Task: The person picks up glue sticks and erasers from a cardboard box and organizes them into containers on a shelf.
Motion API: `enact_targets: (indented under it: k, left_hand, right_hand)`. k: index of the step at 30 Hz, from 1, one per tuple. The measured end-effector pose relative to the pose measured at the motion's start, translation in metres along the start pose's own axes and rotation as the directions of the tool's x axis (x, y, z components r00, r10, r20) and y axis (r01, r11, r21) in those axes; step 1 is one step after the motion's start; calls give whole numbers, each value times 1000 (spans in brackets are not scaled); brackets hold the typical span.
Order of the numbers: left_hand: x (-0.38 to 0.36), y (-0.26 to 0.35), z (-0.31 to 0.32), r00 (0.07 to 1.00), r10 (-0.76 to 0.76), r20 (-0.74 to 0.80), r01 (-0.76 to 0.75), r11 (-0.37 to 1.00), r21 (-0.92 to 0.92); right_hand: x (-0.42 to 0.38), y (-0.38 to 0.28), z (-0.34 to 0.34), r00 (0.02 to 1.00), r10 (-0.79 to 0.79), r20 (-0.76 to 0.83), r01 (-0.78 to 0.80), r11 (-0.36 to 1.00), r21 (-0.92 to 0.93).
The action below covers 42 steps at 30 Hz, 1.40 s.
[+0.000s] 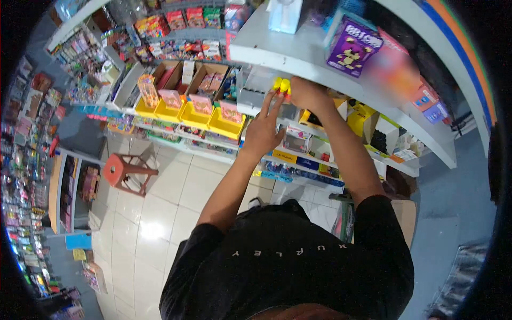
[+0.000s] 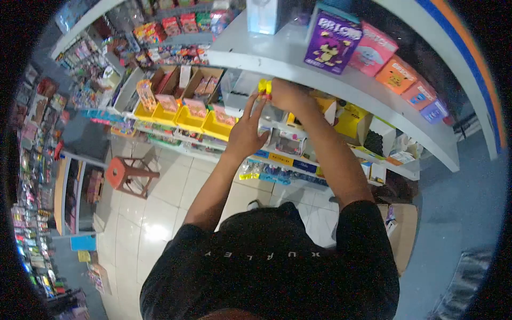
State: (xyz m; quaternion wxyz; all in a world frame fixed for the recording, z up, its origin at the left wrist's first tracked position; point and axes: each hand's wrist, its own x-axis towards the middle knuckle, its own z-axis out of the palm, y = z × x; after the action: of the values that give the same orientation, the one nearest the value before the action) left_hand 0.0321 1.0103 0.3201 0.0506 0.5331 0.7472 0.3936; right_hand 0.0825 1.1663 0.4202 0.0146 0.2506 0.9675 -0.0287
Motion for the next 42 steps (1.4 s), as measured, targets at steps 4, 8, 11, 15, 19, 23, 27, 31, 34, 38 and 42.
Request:
enact_targets:
  k: [4, 8, 11, 15, 19, 23, 27, 31, 34, 38, 42]
  left_hand:
    - [1, 8, -8, 998, -9, 55, 6, 999, 53]
    - [0, 2, -3, 995, 99, -3, -99, 995, 16]
    - [1, 3, -2, 997, 80, 6, -80, 994, -80]
    - [-11, 15, 7, 984, 131, -120, -140, 988, -62]
    - [-33, 16, 39, 984, 177, -33, -180, 973, -145]
    - [-86, -8, 127, 906, 135, 402, 40, 916, -400]
    - [-123, 15, 168, 295, 310, 904, 160, 917, -367]
    - [-127, 67, 198, 55, 346, 937, 118, 929, -350]
    - [-117, 91, 226, 114, 406, 907, -17, 914, -406]
    - [-100, 122, 270, 347, 408, 844, -90, 911, -403]
    - [-92, 191, 300, 543, 295, 786, 1, 936, -352]
  right_hand:
    - [-3, 11, 6, 999, -24, 47, 20, 997, 73]
    - [-49, 11, 19, 972, -3, -235, 46, 983, 177]
    - [-102, 19, 35, 852, -174, -495, 372, 865, 337]
    - [-181, 34, 104, 959, -107, -262, 238, 805, 543]
    - [-269, 58, 199, 986, -23, 165, -62, 868, 493]
    - [-335, 62, 204, 951, 12, 308, -201, 782, 590]
    - [-367, 76, 205, 952, 233, 196, -304, 716, 628]
    - [-394, 99, 190, 926, 340, 164, -358, 656, 665]
    - [-420, 128, 202, 937, 303, 175, -342, 695, 632]
    - [-457, 177, 195, 918, 318, 236, -395, 683, 615]
    - [-512, 244, 211, 905, 412, 102, -368, 641, 673]
